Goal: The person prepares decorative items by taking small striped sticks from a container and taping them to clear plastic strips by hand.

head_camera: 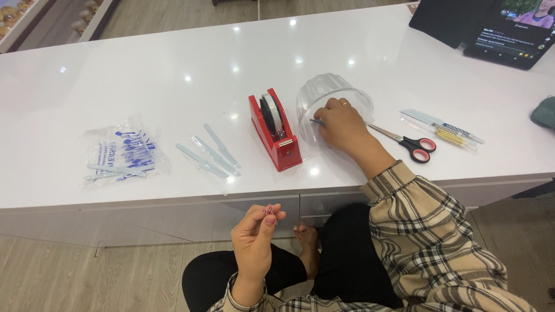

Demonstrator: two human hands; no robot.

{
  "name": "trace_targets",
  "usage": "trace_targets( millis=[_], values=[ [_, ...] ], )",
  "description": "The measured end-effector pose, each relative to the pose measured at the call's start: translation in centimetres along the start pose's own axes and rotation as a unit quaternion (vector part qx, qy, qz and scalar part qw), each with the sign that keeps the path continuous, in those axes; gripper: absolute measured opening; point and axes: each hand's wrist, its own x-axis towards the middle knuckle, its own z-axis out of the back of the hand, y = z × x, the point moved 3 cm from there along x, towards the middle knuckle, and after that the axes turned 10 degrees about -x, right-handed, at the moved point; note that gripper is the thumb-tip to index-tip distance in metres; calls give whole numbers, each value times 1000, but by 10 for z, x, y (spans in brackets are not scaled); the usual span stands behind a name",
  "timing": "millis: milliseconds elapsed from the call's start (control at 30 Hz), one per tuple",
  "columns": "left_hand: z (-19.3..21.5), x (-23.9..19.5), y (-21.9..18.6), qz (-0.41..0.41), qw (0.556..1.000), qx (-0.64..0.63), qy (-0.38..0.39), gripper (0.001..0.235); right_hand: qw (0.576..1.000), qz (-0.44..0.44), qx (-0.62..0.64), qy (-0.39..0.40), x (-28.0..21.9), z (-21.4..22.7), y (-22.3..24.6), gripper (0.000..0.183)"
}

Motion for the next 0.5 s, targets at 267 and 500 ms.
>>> trace_targets(
  millis=[267,500],
  values=[
    [3,0,2,0,1000,-19,5,12,999,40,34,-12,6,-26,-13,40],
    [2,0,1,2,1000,-21,11,12,997,7,73,25,6,-15,-11,26]
  ],
)
